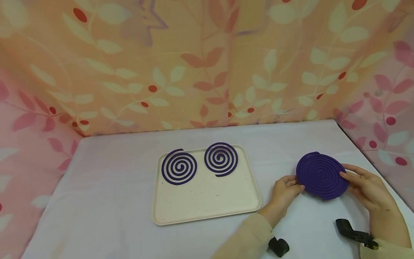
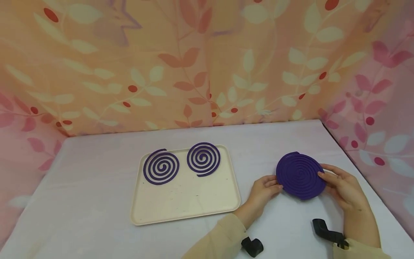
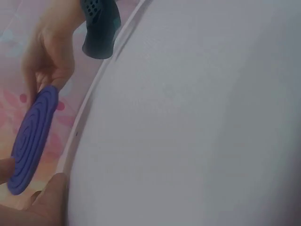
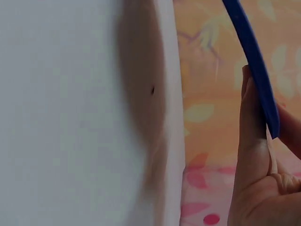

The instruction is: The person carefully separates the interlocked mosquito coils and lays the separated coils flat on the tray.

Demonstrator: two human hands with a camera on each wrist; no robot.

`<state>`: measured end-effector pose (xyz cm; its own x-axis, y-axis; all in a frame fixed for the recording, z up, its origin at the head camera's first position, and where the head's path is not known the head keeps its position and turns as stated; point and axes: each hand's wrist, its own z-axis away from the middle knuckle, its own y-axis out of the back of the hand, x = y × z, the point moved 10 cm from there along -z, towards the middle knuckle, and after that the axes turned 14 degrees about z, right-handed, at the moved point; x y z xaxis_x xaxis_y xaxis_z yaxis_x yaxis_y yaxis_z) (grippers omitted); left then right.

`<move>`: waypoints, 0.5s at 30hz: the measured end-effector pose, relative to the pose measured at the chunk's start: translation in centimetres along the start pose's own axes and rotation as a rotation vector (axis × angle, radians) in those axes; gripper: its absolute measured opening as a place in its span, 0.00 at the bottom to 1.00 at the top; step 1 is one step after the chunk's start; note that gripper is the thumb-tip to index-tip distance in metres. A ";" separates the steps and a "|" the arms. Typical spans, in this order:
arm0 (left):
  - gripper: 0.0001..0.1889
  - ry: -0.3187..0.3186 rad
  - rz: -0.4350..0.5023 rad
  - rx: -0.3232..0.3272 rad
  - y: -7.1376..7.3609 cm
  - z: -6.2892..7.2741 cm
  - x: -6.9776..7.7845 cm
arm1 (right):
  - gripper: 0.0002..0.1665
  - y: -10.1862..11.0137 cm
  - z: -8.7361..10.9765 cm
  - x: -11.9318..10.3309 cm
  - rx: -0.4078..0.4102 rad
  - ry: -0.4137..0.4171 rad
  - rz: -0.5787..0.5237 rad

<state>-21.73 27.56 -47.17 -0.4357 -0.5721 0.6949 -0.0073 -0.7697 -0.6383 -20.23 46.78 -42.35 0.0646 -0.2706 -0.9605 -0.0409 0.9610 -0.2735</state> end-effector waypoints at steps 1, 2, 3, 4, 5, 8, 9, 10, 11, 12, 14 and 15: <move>0.16 0.006 0.002 -0.002 0.1 0.1 0.1 | 0.26 -0.9 -0.2 -0.1 -0.045 0.007 -0.015; 0.15 0.009 0.003 -0.004 0.3 0.2 0.2 | 0.26 -1.9 -0.5 -0.2 -0.092 0.015 -0.042; 0.15 0.011 0.009 -0.013 0.2 0.3 0.2 | 0.27 -2.6 -0.5 -0.3 -0.122 0.019 -0.053; 0.15 0.014 0.019 -0.020 0.2 0.3 0.2 | 0.27 -3.2 -0.5 -0.4 -0.153 0.024 -0.064; 0.14 0.015 0.034 -0.025 0.2 0.4 0.2 | 0.28 -3.9 -0.6 -0.4 -0.180 0.029 -0.074; 0.14 0.016 0.085 -0.053 0.4 0.6 0.5 | 0.29 -5.6 -0.7 -0.4 -0.245 0.038 -0.089; 0.14 0.015 0.105 -0.067 0.5 0.6 0.6 | 0.29 -6.1 -0.8 -0.3 -0.260 0.039 -0.093; 0.13 0.015 0.119 -0.080 0.6 0.8 0.8 | 0.28 -6.6 -0.8 -0.2 -0.273 0.039 -0.096; 0.13 0.014 0.125 -0.098 0.7 0.9 1.1 | 0.28 -7.1 -0.9 -0.1 -0.284 0.039 -0.096; 0.13 0.013 0.126 -0.118 0.8 1.0 1.4 | 0.28 -7.6 -1.0 0.0 -0.295 0.039 -0.097; 0.13 0.012 0.119 -0.156 1.2 1.3 2.0 | 0.27 -8.5 -1.2 0.3 -0.314 0.036 -0.091; 0.13 0.009 0.106 -0.169 1.4 1.5 2.4 | 0.27 -9.0 -1.2 0.4 -0.324 0.032 -0.080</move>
<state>-21.46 24.66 -45.93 -0.4505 -0.6439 0.6184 -0.1121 -0.6463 -0.7548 -21.06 37.90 -40.36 0.0493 -0.3511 -0.9350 -0.3520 0.8700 -0.3453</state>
